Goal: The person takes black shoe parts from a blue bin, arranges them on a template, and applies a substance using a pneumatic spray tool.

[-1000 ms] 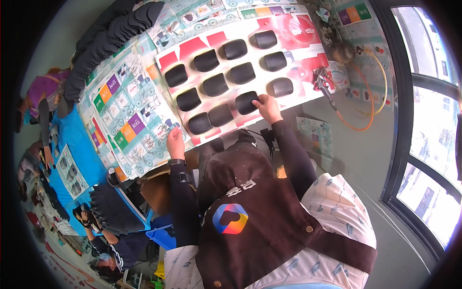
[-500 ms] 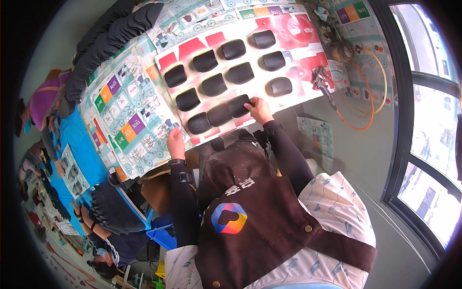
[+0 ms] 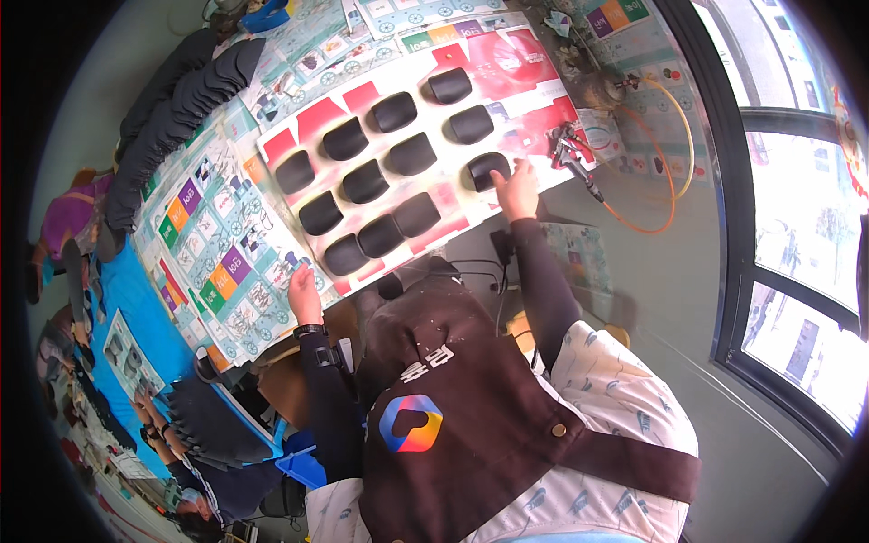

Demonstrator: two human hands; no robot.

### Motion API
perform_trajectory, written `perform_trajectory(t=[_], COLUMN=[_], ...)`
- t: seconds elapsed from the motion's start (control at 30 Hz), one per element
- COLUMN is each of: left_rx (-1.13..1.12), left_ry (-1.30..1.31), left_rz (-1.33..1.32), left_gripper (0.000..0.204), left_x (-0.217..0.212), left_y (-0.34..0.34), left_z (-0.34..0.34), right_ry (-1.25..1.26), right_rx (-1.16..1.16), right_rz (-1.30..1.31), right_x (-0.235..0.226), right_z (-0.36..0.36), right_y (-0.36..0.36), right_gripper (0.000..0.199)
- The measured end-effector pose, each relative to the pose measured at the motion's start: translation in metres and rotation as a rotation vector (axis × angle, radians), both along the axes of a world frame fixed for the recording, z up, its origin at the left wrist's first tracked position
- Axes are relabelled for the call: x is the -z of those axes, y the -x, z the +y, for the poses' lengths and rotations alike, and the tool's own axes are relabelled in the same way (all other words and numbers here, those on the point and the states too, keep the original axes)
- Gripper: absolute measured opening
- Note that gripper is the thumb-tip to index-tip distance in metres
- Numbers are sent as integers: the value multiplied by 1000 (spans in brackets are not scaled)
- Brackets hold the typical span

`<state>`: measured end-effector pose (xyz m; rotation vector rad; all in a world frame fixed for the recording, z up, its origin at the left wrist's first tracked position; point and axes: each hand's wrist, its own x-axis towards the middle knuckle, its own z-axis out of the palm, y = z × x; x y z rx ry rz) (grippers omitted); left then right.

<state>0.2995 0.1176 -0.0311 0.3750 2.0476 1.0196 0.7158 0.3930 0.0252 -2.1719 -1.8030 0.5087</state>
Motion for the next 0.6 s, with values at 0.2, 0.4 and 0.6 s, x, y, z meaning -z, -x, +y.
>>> perform_trajectory(t=[0.2, 0.4, 0.6], left_rx=[-32, -97, -138], left_ry=[-5, 11, 3], left_rz=[0, 0, -47], left_gripper=[38, 38, 38], left_x=[6, 6, -7], left_y=[-6, -14, -25], left_z=[-7, -15, -5], right_ry=[156, 306, 416], right_rx=[-127, -289, -224], right_rz=[220, 444, 512], right_x=[19, 23, 44], right_z=[31, 0, -6], right_y=[-31, -7, -3], right_gripper=[38, 35, 36])
